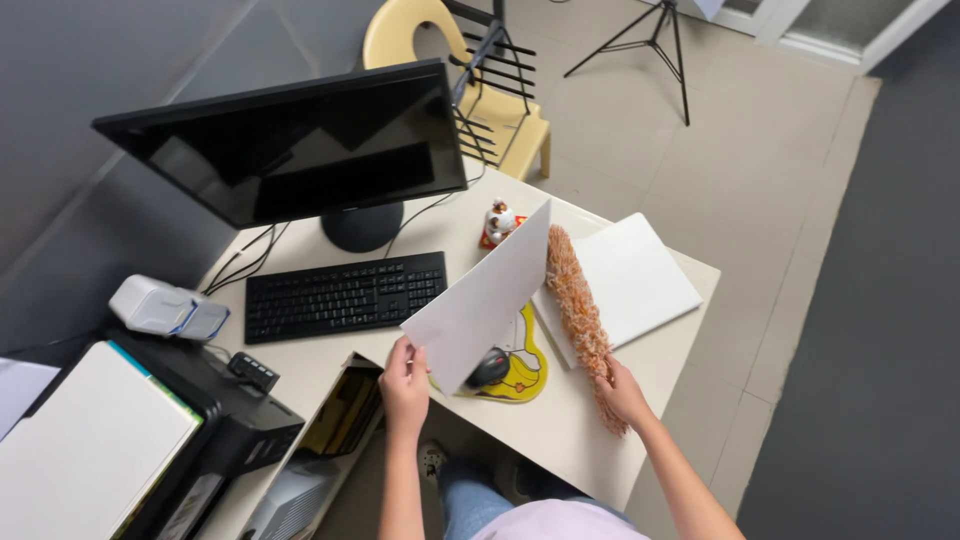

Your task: The person uses a fluffy duster to wipe the surface of a desk and the covers of several books and paper packages. They repeatedly pick up the items, dust them, and place them into a black mesh tray next to a printer.

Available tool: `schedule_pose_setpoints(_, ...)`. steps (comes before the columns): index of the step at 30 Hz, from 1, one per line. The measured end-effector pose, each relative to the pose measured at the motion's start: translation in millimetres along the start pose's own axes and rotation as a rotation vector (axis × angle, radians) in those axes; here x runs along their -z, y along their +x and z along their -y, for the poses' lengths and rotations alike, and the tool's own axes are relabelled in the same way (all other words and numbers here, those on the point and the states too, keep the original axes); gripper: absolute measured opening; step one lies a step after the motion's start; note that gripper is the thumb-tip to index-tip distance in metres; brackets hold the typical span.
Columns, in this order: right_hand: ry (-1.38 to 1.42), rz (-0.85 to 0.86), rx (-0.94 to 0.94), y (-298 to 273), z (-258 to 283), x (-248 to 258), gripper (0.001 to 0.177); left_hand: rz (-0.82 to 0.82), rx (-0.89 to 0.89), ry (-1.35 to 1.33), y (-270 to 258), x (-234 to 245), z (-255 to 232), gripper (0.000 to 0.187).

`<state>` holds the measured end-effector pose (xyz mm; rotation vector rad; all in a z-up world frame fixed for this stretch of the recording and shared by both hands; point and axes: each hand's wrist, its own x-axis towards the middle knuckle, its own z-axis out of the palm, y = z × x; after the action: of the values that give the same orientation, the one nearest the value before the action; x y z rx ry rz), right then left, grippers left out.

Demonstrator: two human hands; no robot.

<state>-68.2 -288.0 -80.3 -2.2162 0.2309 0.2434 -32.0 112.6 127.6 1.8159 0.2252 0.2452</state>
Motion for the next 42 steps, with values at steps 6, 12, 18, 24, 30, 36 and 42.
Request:
schedule_pose_setpoints(6,-0.356,-0.359,0.227,-6.2,62.9,-19.5,0.057,-0.152,-0.215,0.085,-13.4,76.9,-38.1,0.011)
schedule_pose_setpoints(12,1.27,0.406,-0.188,-21.9,304.6,-14.6,0.066,-0.185,-0.484,0.327,-26.7,178.4,-110.7,0.02)
schedule_pose_setpoints(18,1.378,0.666,-0.051,-18.2,410.2,-93.5,0.065,-0.236,-0.672,0.476,-55.7,302.0,-113.9,0.033)
schedule_pose_setpoints(24,1.362,1.026,0.112,-13.5,450.6,-193.9,0.061,-0.436,-0.529,0.537,-103.4,395.7,-82.2,0.035)
schedule_pose_setpoints(30,0.932,1.03,0.136,-63.3,546.1,-245.4,0.069,-0.693,-0.236,0.504,-137.2,456.6,-19.7,0.025)
schedule_pose_setpoints(36,0.565,0.933,0.223,-43.9,552.2,-332.9,0.069,-0.757,0.435,-0.064,-151.9,489.0,98.4,0.029)
schedule_pose_setpoints(42,0.223,0.67,0.67,-31.1,556.5,-366.8,0.068,-0.749,0.262,-0.069,-133.5,493.3,111.6,0.035)
